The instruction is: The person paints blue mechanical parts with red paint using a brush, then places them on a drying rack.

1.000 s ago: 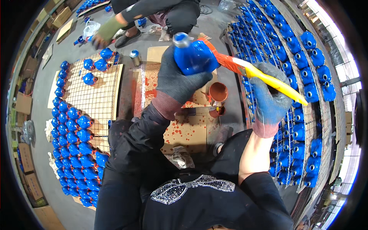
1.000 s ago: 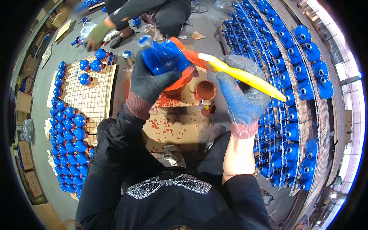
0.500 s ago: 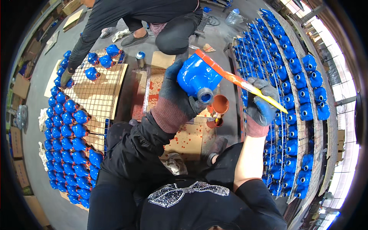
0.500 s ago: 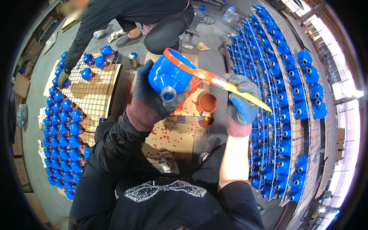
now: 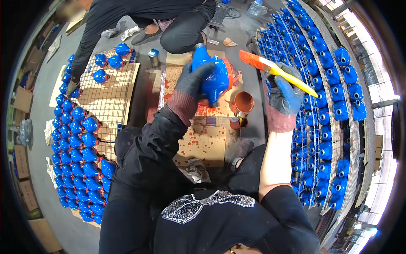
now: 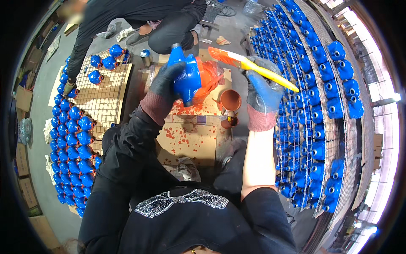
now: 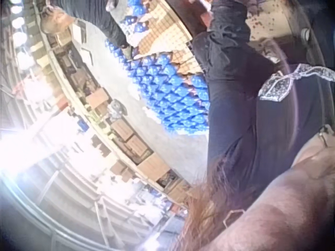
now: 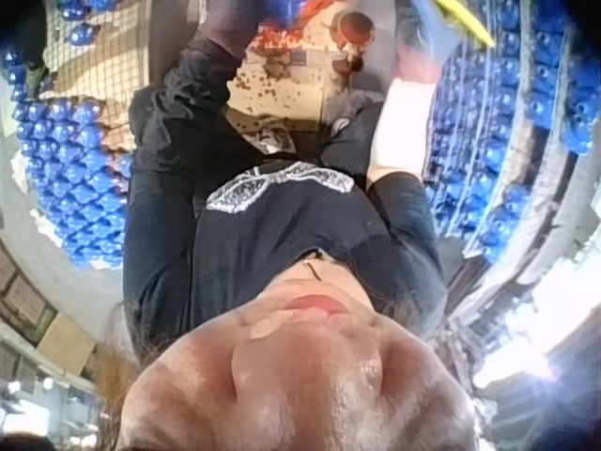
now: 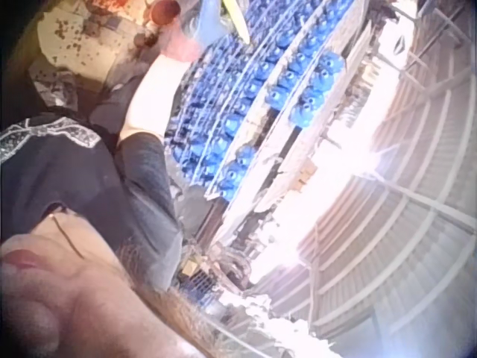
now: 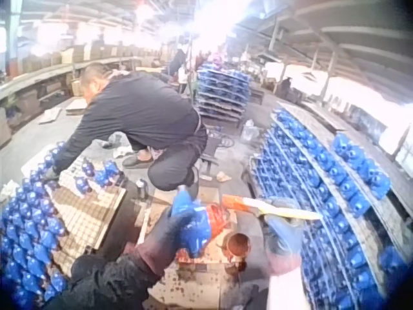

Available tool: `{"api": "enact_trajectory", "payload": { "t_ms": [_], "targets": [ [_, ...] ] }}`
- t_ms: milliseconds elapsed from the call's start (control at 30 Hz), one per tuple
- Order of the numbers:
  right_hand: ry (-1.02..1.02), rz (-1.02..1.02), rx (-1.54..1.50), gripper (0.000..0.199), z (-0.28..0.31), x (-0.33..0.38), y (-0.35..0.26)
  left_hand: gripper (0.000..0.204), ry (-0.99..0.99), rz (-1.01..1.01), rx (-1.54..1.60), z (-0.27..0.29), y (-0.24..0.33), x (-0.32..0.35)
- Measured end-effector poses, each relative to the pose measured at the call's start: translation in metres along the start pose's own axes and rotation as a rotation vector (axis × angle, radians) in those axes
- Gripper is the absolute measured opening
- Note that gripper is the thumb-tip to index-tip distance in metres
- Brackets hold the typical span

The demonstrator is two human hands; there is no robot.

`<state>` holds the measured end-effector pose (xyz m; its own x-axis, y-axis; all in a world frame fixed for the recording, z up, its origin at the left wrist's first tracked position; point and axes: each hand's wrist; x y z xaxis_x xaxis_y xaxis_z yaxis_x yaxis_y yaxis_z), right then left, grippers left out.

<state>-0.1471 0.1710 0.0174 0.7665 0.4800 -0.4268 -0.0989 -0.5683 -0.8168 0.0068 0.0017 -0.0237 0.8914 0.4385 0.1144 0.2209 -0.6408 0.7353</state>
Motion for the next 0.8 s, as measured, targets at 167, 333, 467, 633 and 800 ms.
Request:
{"api": "enact_trajectory", "payload": {
  "t_ms": [167,333,467,633,800],
  "targets": [
    [0.013,0.056,0.457,0.028,-0.006,0.001,-0.011,0.065,0.291,-0.515,-1.281,-0.011,-0.016,0.006],
    [-0.105,0.086,0.658,0.022,-0.002,0.005,-0.005,0.064,0.221,-0.705,-1.621,-0.017,-0.017,0.01],
    [-0.142,0.109,0.696,0.021,-0.003,0.008,-0.008,0.065,0.196,-0.637,-1.603,-0.015,-0.017,0.006],
    [-0.114,0.098,0.645,0.024,0.002,0.008,-0.019,0.07,0.09,-0.344,-1.296,-0.017,-0.003,0.006],
    [-0.129,0.108,0.348,0.032,0.017,-0.001,-0.018,0.067,-0.011,-0.066,-0.455,-0.022,0.006,0.016]
  ]
}}
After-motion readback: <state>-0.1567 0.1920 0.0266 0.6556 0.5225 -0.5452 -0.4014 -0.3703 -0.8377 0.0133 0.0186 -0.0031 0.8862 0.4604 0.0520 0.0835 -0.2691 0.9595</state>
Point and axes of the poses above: each hand's wrist, its own x-axis away from the middle knuckle, its own z-axis out of the back of the hand, y = z × x, and after that the axes turned 1 degree about z, right-handed
